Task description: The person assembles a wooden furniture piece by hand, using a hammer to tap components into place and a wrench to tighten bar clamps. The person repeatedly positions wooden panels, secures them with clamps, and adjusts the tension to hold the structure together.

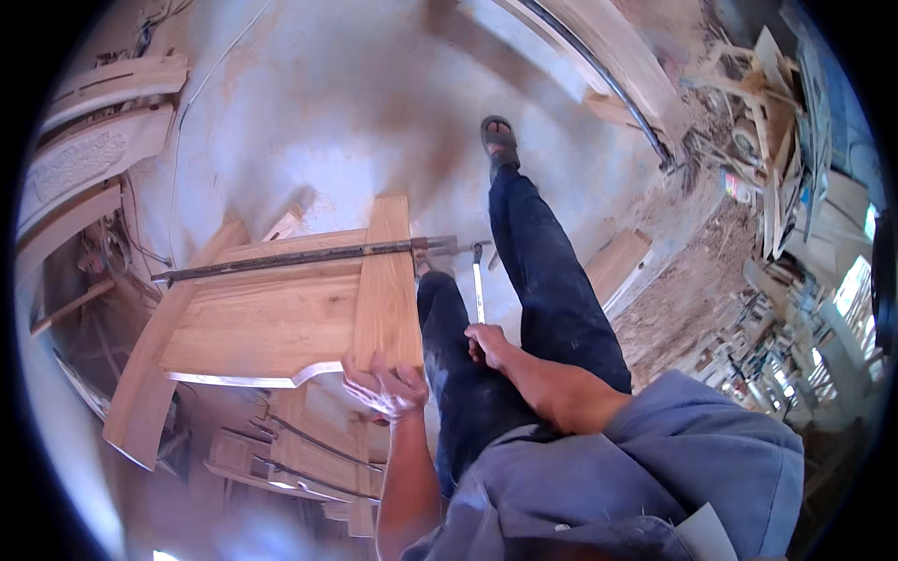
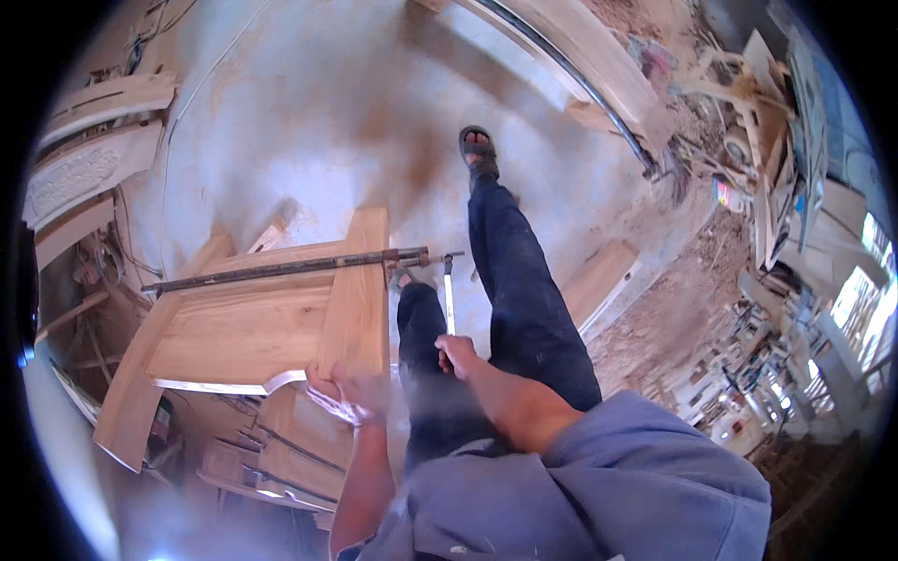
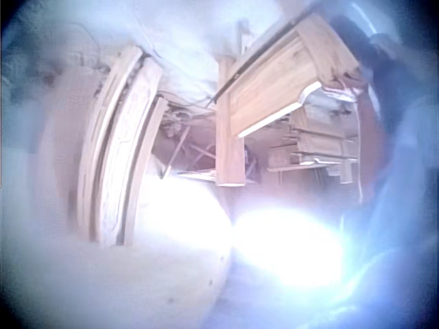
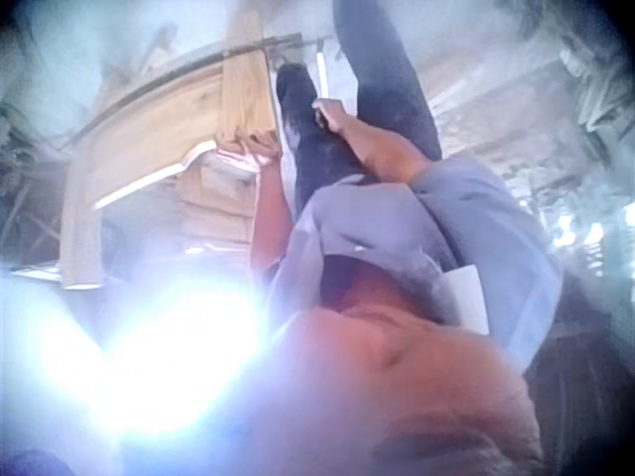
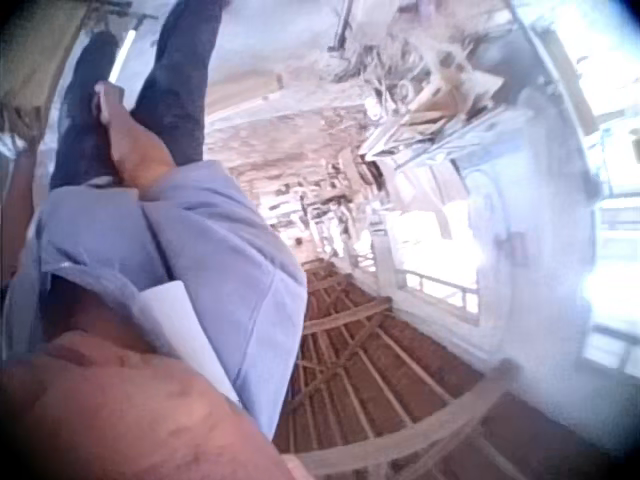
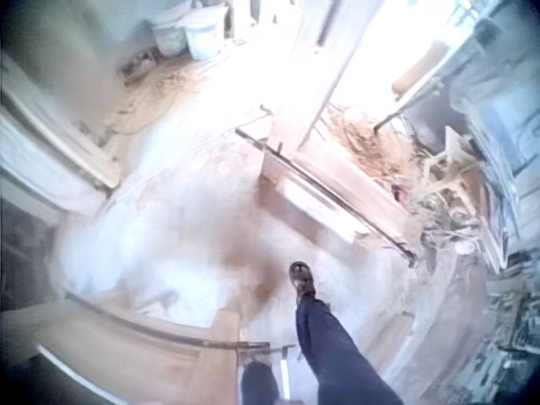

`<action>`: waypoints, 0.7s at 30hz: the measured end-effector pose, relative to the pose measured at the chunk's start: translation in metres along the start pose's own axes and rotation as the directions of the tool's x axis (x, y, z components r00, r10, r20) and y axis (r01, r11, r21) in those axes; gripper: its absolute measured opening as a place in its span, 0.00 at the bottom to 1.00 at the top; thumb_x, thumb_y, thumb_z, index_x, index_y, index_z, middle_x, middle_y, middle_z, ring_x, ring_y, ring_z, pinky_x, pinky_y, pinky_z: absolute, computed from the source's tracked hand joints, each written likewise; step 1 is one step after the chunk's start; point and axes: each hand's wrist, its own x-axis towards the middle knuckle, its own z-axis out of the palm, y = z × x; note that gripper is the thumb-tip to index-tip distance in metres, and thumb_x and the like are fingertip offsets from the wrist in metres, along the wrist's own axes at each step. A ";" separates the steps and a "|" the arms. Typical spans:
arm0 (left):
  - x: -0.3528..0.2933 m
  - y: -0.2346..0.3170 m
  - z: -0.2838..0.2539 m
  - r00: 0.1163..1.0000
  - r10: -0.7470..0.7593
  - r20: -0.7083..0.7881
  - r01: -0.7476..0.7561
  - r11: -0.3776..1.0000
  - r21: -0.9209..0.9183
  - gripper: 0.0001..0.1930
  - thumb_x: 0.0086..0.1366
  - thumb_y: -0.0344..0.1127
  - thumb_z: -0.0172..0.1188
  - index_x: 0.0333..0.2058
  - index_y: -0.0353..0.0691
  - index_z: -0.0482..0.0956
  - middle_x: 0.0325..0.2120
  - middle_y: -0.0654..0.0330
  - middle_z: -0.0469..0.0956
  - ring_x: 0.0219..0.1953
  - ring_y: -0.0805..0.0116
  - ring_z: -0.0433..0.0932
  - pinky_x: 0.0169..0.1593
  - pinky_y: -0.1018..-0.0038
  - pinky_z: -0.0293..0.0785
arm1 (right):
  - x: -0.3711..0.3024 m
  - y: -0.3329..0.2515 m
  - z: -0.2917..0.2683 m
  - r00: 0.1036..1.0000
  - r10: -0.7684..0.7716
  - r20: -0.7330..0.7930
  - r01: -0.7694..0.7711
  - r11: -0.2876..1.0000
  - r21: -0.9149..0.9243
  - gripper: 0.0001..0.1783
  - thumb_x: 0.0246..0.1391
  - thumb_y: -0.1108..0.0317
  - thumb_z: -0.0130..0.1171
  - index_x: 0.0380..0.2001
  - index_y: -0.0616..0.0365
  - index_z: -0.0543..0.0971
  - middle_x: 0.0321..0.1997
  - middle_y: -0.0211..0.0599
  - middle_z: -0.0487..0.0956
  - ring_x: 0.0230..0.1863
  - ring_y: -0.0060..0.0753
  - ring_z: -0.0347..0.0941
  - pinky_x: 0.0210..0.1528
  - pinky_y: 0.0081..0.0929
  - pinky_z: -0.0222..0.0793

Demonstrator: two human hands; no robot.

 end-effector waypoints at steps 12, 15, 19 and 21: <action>0.005 0.019 -0.008 0.988 -0.149 0.047 0.143 0.982 0.124 0.22 0.60 0.45 0.50 0.49 0.38 0.72 0.52 0.35 0.66 0.50 0.35 0.67 0.49 0.40 0.62 | -0.005 -0.012 -0.016 0.964 0.176 0.200 -0.172 0.984 -0.036 0.19 0.59 0.57 0.57 0.17 0.49 0.68 0.15 0.38 0.72 0.16 0.37 0.71 0.19 0.38 0.68; 0.005 0.008 0.010 0.978 -0.207 -0.008 0.207 0.978 0.038 0.26 0.59 0.42 0.51 0.53 0.32 0.68 0.50 0.37 0.68 0.51 0.37 0.67 0.53 0.43 0.61 | -0.018 -0.035 0.005 0.980 0.200 0.023 -0.196 0.974 -0.111 0.24 0.62 0.53 0.54 0.14 0.47 0.62 0.15 0.38 0.71 0.17 0.38 0.71 0.20 0.38 0.67; 0.031 0.039 0.016 0.751 -0.604 -0.267 0.638 0.768 0.056 0.30 0.57 0.41 0.52 0.56 0.28 0.66 0.49 0.40 0.69 0.53 0.39 0.66 0.58 0.48 0.58 | -0.020 -0.029 0.000 0.984 0.155 0.085 -0.145 0.983 -0.109 0.23 0.64 0.52 0.52 0.17 0.48 0.64 0.15 0.38 0.71 0.17 0.39 0.71 0.20 0.39 0.67; 0.030 0.041 0.019 0.612 -0.740 -0.278 0.782 0.619 0.073 0.30 0.57 0.42 0.53 0.56 0.29 0.66 0.49 0.41 0.68 0.54 0.41 0.65 0.59 0.48 0.57 | -0.024 -0.028 0.000 0.982 0.162 0.097 -0.152 0.983 -0.106 0.22 0.64 0.53 0.53 0.17 0.48 0.64 0.16 0.38 0.71 0.18 0.40 0.71 0.21 0.38 0.67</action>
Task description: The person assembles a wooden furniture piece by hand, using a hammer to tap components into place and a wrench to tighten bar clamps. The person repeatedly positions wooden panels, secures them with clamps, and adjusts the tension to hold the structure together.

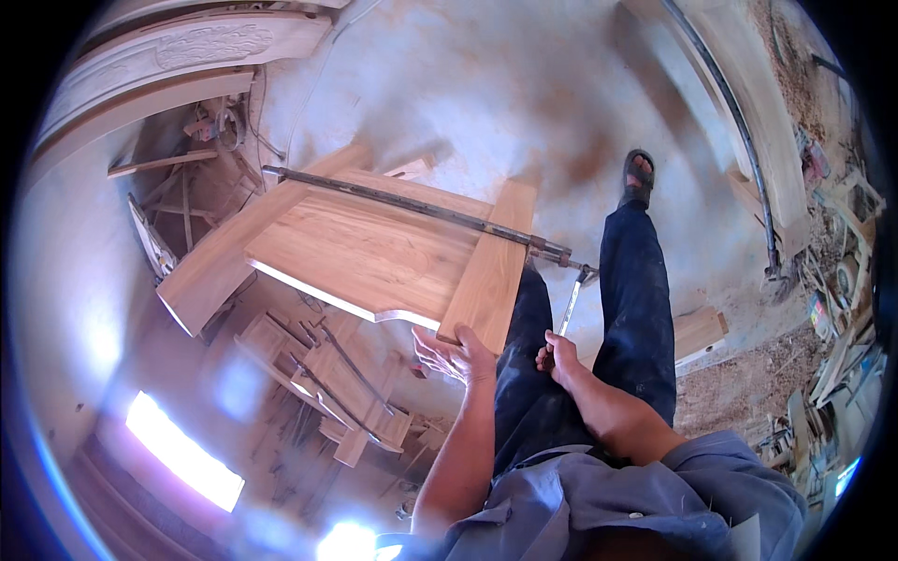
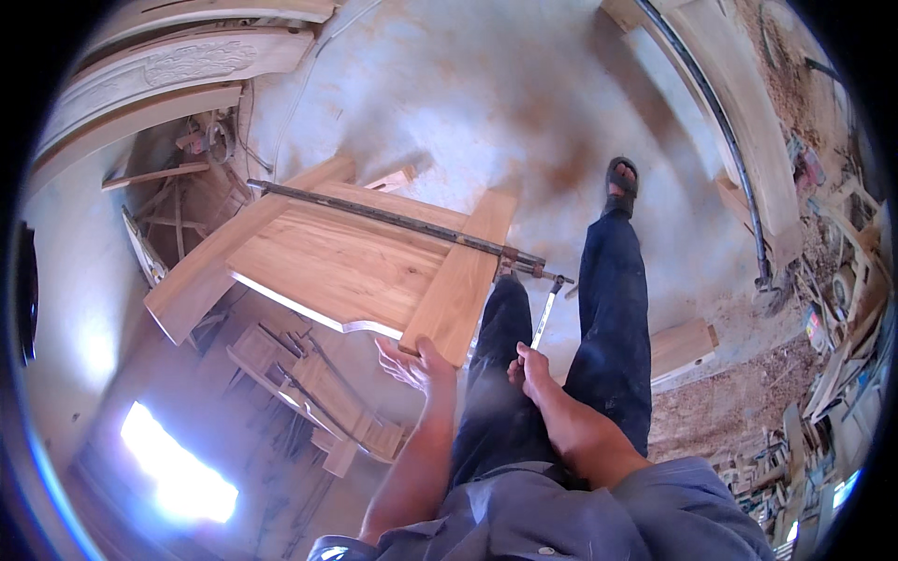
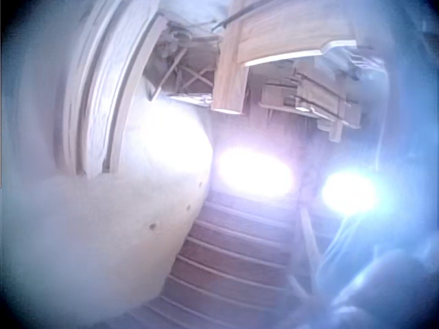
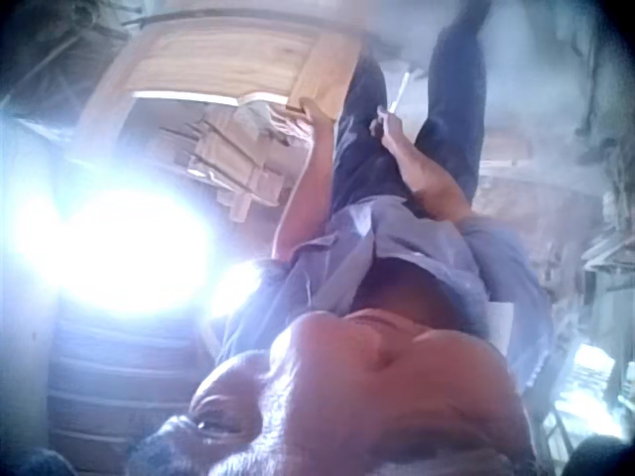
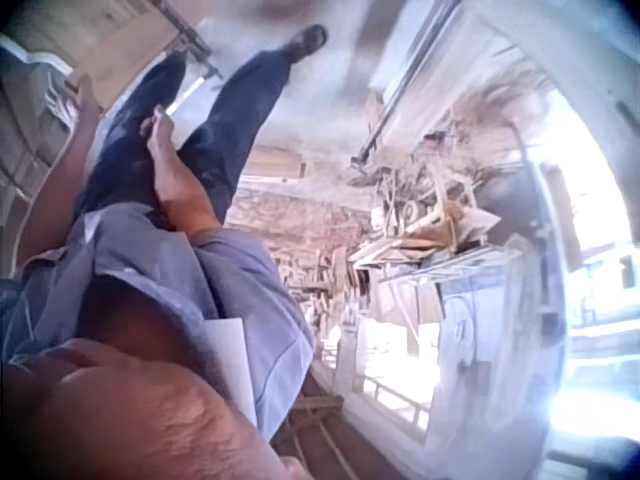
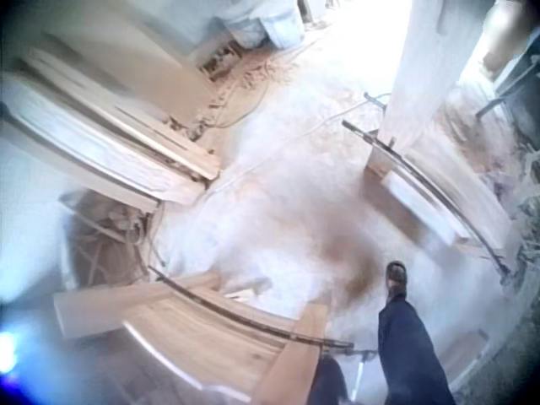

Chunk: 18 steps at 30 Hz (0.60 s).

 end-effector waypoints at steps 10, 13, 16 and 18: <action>0.001 -0.009 0.000 0.995 -0.025 0.097 0.024 1.000 0.004 0.23 0.53 0.47 0.54 0.42 0.34 0.71 0.37 0.46 0.69 0.46 0.44 0.67 0.51 0.50 0.60 | 0.021 0.002 -0.009 0.996 0.034 -0.083 -0.037 0.999 -0.024 0.15 0.55 0.63 0.56 0.17 0.48 0.65 0.15 0.36 0.67 0.16 0.42 0.66 0.20 0.42 0.61; 0.008 -0.007 -0.012 0.991 0.008 0.134 -0.015 0.999 0.050 0.25 0.58 0.47 0.52 0.45 0.30 0.69 0.40 0.42 0.69 0.48 0.42 0.66 0.53 0.47 0.59 | -0.014 -0.025 -0.009 0.957 0.198 0.211 -0.221 0.971 0.090 0.16 0.57 0.62 0.55 0.17 0.49 0.65 0.14 0.36 0.67 0.15 0.42 0.65 0.18 0.40 0.58; -0.015 -0.040 -0.016 0.987 0.089 0.136 -0.113 0.977 0.182 0.26 0.62 0.48 0.52 0.47 0.28 0.69 0.42 0.40 0.68 0.50 0.41 0.66 0.55 0.44 0.59 | -0.049 -0.028 -0.004 0.988 0.107 0.107 -0.111 0.993 0.037 0.18 0.60 0.59 0.55 0.18 0.50 0.66 0.13 0.35 0.67 0.13 0.41 0.65 0.17 0.39 0.59; 0.002 -0.018 0.008 0.997 0.007 0.079 -0.015 0.995 0.102 0.24 0.60 0.47 0.54 0.45 0.30 0.69 0.40 0.42 0.68 0.49 0.42 0.66 0.54 0.44 0.58 | -0.046 -0.038 0.014 0.995 0.097 -0.004 -0.097 0.995 0.037 0.17 0.61 0.60 0.55 0.20 0.51 0.67 0.14 0.34 0.67 0.14 0.40 0.66 0.15 0.37 0.57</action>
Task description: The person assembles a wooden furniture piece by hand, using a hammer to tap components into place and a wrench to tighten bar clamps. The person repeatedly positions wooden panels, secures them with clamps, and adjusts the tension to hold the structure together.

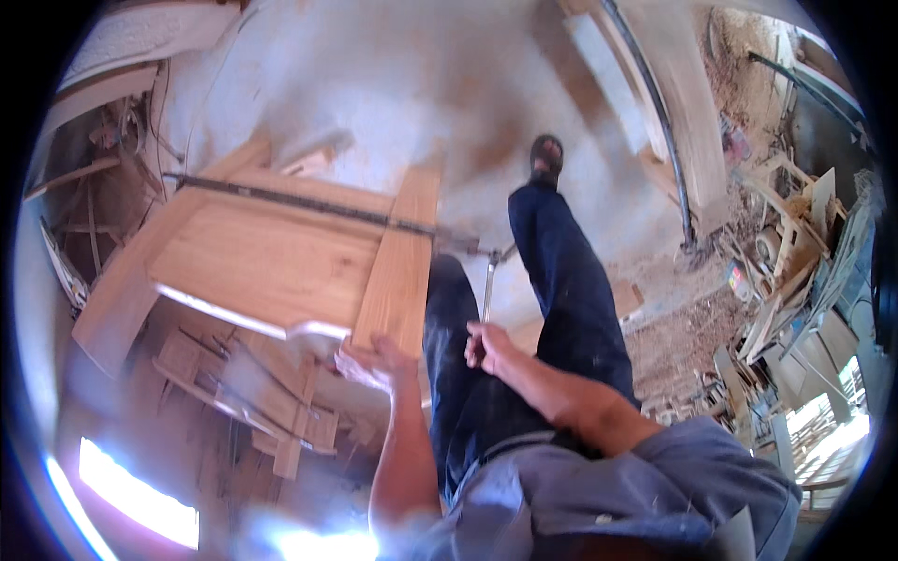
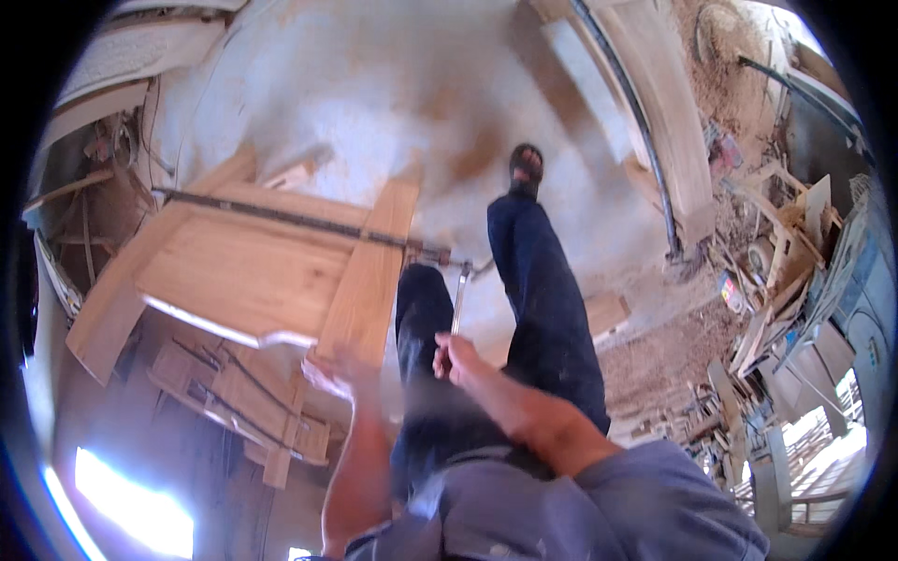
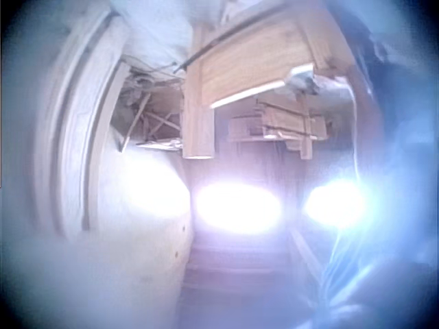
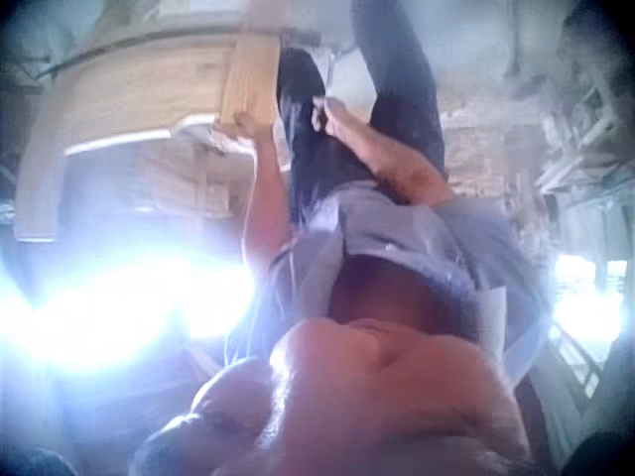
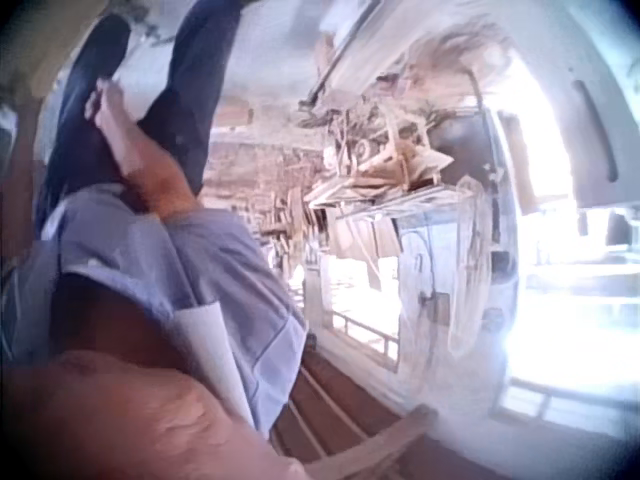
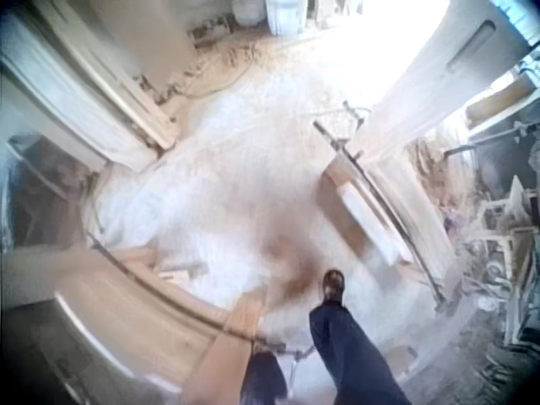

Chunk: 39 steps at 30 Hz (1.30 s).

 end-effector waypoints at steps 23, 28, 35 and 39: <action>0.007 -0.003 -0.019 0.987 0.158 0.010 -0.153 0.969 -0.194 0.24 0.52 0.44 0.58 0.42 0.31 0.69 0.35 0.46 0.68 0.41 0.44 0.68 0.47 0.51 0.62 | 0.013 -0.003 -0.012 0.996 -0.006 -0.091 0.001 0.998 -0.060 0.17 0.61 0.58 0.53 0.23 0.55 0.68 0.19 0.42 0.72 0.18 0.45 0.70 0.20 0.40 0.60; 0.006 -0.003 -0.021 0.983 0.177 0.038 -0.167 0.966 -0.199 0.25 0.52 0.42 0.56 0.45 0.30 0.70 0.36 0.45 0.69 0.41 0.44 0.68 0.47 0.51 0.62 | -0.011 -0.014 0.001 0.987 0.076 -0.139 -0.082 0.996 -0.037 0.13 0.60 0.62 0.53 0.24 0.53 0.68 0.18 0.38 0.70 0.18 0.42 0.68 0.19 0.38 0.58; 0.005 0.004 -0.019 0.989 0.132 0.073 -0.119 0.980 -0.160 0.24 0.58 0.44 0.56 0.46 0.29 0.69 0.39 0.43 0.70 0.47 0.42 0.68 0.51 0.51 0.61 | -0.013 -0.007 0.003 0.998 0.000 -0.070 0.000 1.000 -0.001 0.15 0.63 0.60 0.52 0.22 0.51 0.67 0.19 0.37 0.70 0.18 0.39 0.68 0.19 0.35 0.59; -0.003 -0.004 -0.009 0.989 0.150 -0.008 -0.150 0.987 -0.065 0.21 0.58 0.41 0.55 0.43 0.29 0.69 0.36 0.43 0.69 0.42 0.42 0.68 0.46 0.50 0.62 | 0.001 0.008 -0.008 0.992 -0.125 -0.024 0.126 0.991 0.034 0.16 0.63 0.58 0.53 0.23 0.52 0.68 0.19 0.38 0.72 0.17 0.37 0.69 0.19 0.36 0.62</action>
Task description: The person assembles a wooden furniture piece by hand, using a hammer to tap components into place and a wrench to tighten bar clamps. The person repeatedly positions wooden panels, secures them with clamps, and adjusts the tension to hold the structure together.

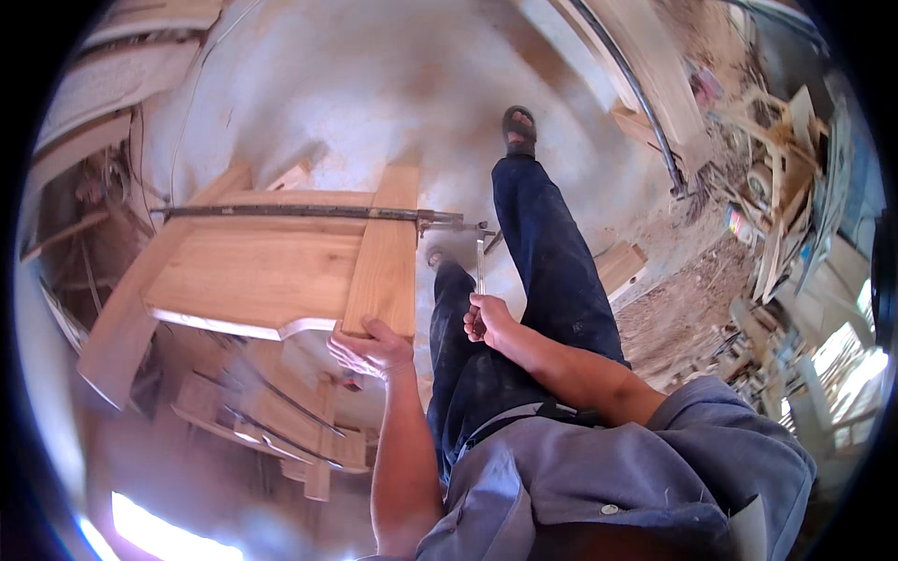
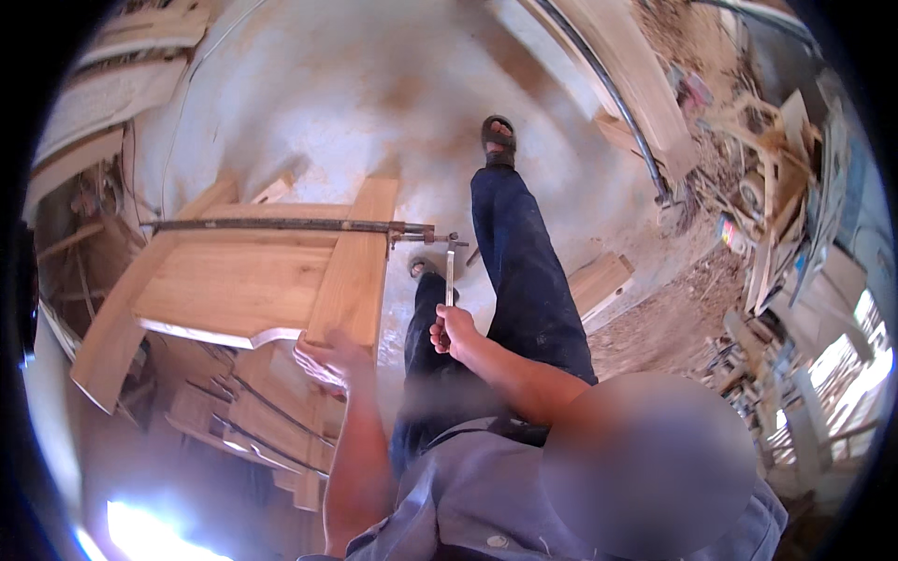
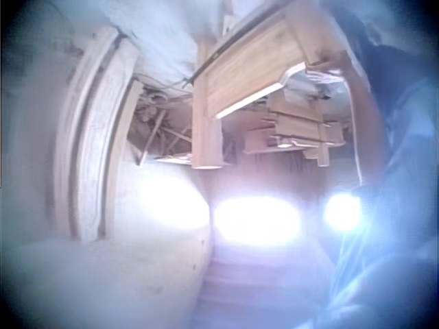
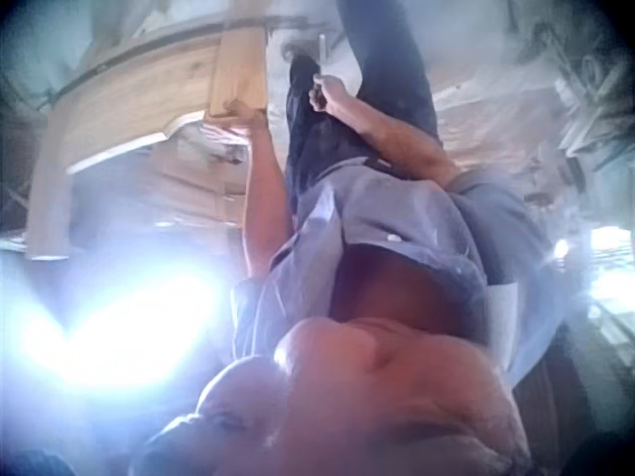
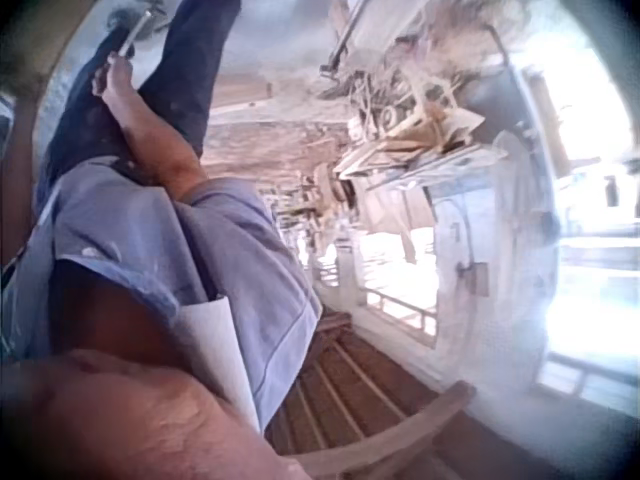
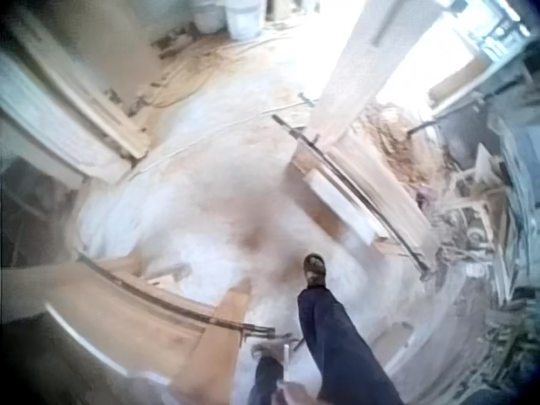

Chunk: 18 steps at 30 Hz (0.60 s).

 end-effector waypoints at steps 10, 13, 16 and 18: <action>-0.005 0.007 0.007 0.998 -0.039 -0.051 0.038 0.999 -0.016 0.26 0.55 0.49 0.52 0.42 0.28 0.72 0.38 0.45 0.72 0.45 0.46 0.69 0.50 0.52 0.63 | 0.062 0.049 -0.048 0.572 -0.809 -0.137 0.660 0.553 -0.509 0.15 0.57 0.61 0.55 0.25 0.63 0.74 0.20 0.46 0.77 0.22 0.44 0.77 0.27 0.42 0.71; -0.007 0.003 0.000 0.997 -0.065 -0.041 0.064 0.998 -0.013 0.27 0.55 0.49 0.51 0.43 0.29 0.72 0.38 0.45 0.72 0.46 0.47 0.69 0.50 0.53 0.63 | 0.057 0.056 -0.060 0.332 -0.934 -0.132 0.598 0.317 -0.736 0.16 0.54 0.57 0.55 0.30 0.62 0.76 0.31 0.55 0.80 0.39 0.61 0.77 0.44 0.53 0.69; -0.009 -0.002 0.004 0.997 -0.063 -0.051 0.063 0.998 -0.016 0.27 0.54 0.49 0.51 0.44 0.29 0.73 0.39 0.45 0.72 0.46 0.47 0.70 0.51 0.54 0.63 | 0.051 0.028 -0.072 0.200 -0.979 -0.032 0.553 0.140 -0.822 0.15 0.55 0.57 0.55 0.32 0.60 0.77 0.33 0.55 0.80 0.39 0.60 0.77 0.43 0.53 0.70; -0.008 -0.008 0.006 0.996 -0.063 -0.056 0.062 0.998 -0.016 0.28 0.54 0.49 0.52 0.45 0.30 0.73 0.40 0.45 0.72 0.47 0.48 0.70 0.52 0.54 0.63 | 0.011 0.009 -0.072 0.222 -0.975 0.000 0.436 0.099 -0.895 0.15 0.56 0.57 0.56 0.33 0.60 0.78 0.33 0.55 0.81 0.39 0.59 0.78 0.43 0.51 0.72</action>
